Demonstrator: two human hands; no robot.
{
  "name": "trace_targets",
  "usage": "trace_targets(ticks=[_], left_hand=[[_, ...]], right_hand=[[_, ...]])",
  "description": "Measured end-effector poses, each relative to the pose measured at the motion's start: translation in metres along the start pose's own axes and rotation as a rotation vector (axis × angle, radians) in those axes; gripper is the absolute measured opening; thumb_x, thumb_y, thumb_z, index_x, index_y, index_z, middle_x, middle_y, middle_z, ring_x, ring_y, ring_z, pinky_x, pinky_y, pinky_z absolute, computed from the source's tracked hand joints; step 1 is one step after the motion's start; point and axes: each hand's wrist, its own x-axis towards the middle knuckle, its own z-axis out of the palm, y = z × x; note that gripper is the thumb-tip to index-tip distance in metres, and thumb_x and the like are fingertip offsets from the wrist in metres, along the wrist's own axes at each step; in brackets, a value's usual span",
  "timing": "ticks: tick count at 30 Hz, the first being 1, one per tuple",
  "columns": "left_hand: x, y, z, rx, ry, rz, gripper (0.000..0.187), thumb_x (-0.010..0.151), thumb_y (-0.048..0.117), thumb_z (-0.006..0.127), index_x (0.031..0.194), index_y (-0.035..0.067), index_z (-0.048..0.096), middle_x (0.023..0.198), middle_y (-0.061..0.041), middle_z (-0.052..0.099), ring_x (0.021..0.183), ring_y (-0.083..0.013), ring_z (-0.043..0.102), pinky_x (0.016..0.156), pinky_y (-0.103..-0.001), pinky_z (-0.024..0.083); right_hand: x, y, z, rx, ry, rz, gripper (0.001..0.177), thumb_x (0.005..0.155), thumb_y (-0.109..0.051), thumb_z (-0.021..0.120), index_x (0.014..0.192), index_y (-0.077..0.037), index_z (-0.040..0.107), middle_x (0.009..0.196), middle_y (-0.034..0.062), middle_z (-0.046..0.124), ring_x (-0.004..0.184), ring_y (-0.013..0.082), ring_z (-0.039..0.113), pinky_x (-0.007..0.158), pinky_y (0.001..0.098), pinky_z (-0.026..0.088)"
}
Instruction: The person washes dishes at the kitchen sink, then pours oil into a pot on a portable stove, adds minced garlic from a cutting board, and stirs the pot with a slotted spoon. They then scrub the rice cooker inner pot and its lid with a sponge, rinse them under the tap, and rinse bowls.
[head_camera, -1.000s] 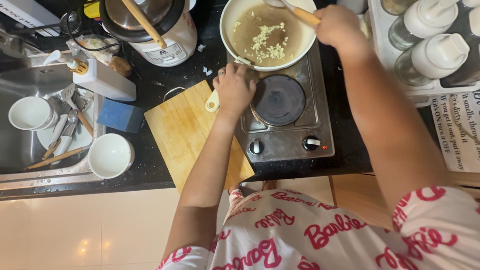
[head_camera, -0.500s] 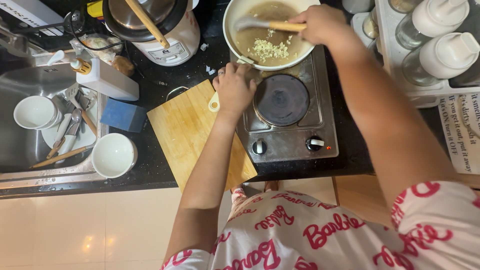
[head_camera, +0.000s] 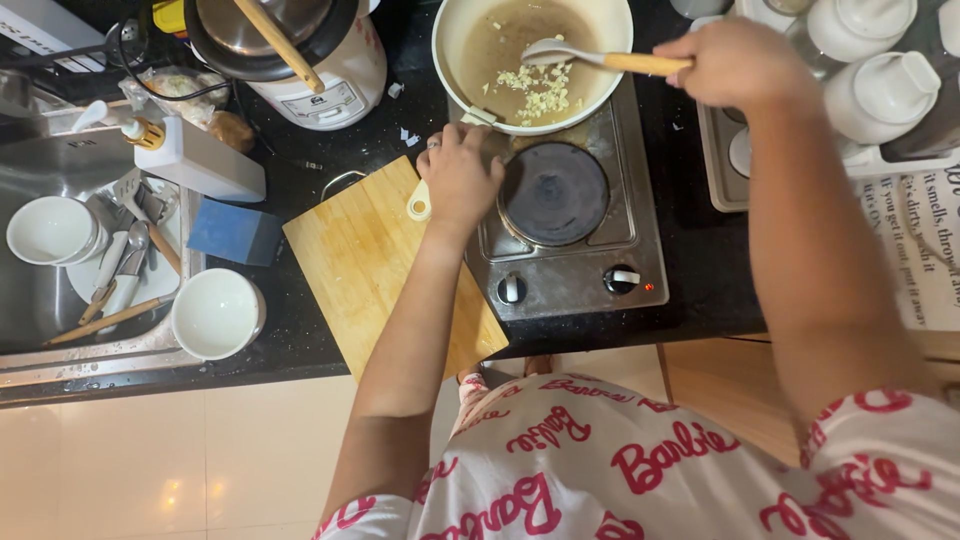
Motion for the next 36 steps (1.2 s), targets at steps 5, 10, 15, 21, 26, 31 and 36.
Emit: trace_targets(ticks=[5, 10, 15, 21, 26, 31, 36], left_hand=[[-0.002, -0.001, -0.003, 0.001, 0.016, 0.005, 0.045, 0.078, 0.026, 0.078, 0.122, 0.020, 0.070, 0.125, -0.009, 0.059, 0.122, -0.0347, 0.053, 0.103, -0.054, 0.035], [-0.008, 0.001, -0.003, 0.007, 0.030, 0.017, 0.046, 0.078, 0.026, 0.079, 0.123, 0.018, 0.070, 0.125, -0.009, 0.059, 0.121, -0.0342, 0.054, 0.103, -0.054, 0.036], [-0.018, 0.007, -0.003, -0.013, 0.087, 0.047, 0.046, 0.078, 0.026, 0.080, 0.121, 0.017, 0.070, 0.124, -0.009, 0.059, 0.120, -0.0342, 0.054, 0.104, -0.053, 0.036], [-0.048, 0.015, -0.017, -0.048, 0.096, 0.010, 0.048, 0.079, 0.026, 0.080, 0.124, 0.015, 0.068, 0.125, -0.010, 0.058, 0.115, -0.0340, 0.056, 0.105, -0.054, 0.036], [-0.088, -0.003, -0.052, -0.057, 0.173, 0.007, 0.045, 0.078, 0.024, 0.080, 0.122, 0.015, 0.069, 0.123, -0.010, 0.059, 0.118, -0.0357, 0.056, 0.102, -0.053, 0.038], [-0.135, -0.069, -0.106, -0.008, 0.275, -0.078, 0.040, 0.082, 0.020, 0.079, 0.121, 0.015, 0.071, 0.124, -0.010, 0.062, 0.118, -0.0334, 0.058, 0.099, -0.051, 0.042], [-0.206, -0.172, -0.171, 0.031, 0.448, -0.269, 0.039, 0.087, 0.015, 0.078, 0.125, 0.012, 0.068, 0.125, -0.012, 0.063, 0.116, -0.0378, 0.059, 0.095, -0.050, 0.049]], right_hand=[[-0.023, 0.014, 0.026, 0.033, 0.109, -0.003, 0.036, 0.105, -0.035, 0.067, 0.140, -0.036, 0.069, 0.104, 0.0109, 0.074, 0.090, 0.0328, 0.068, 0.080, 0.0459, 0.053], [-0.038, 0.022, 0.062, -0.055, 0.441, -0.155, 0.040, 0.105, -0.023, 0.066, 0.144, -0.028, 0.070, 0.111, 0.0088, 0.069, 0.093, 0.0298, 0.068, 0.079, 0.0433, 0.054], [-0.056, 0.019, 0.083, 0.023, 0.482, -0.150, 0.040, 0.106, -0.017, 0.066, 0.146, -0.025, 0.070, 0.111, 0.0075, 0.068, 0.093, 0.0292, 0.068, 0.081, 0.0433, 0.054], [-0.075, -0.007, 0.074, 0.273, 0.457, -0.060, 0.040, 0.106, -0.022, 0.065, 0.146, -0.022, 0.064, 0.108, 0.0094, 0.070, 0.090, 0.0288, 0.067, 0.077, 0.0426, 0.054], [-0.127, -0.062, 0.073, 0.549, 0.197, -0.137, 0.042, 0.107, -0.032, 0.070, 0.141, -0.009, 0.064, 0.099, 0.0161, 0.071, 0.088, 0.0250, 0.067, 0.079, 0.0410, 0.051], [-0.185, -0.146, 0.116, 0.647, 0.198, -0.431, 0.051, 0.101, -0.028, 0.069, 0.147, -0.010, 0.056, 0.107, 0.0163, 0.070, 0.091, 0.0294, 0.068, 0.080, 0.0387, 0.053], [-0.211, -0.224, 0.183, 0.368, 0.223, -0.609, 0.056, 0.098, -0.014, 0.063, 0.153, -0.012, 0.048, 0.125, 0.0218, 0.061, 0.100, 0.0419, 0.063, 0.082, 0.0492, 0.052]])
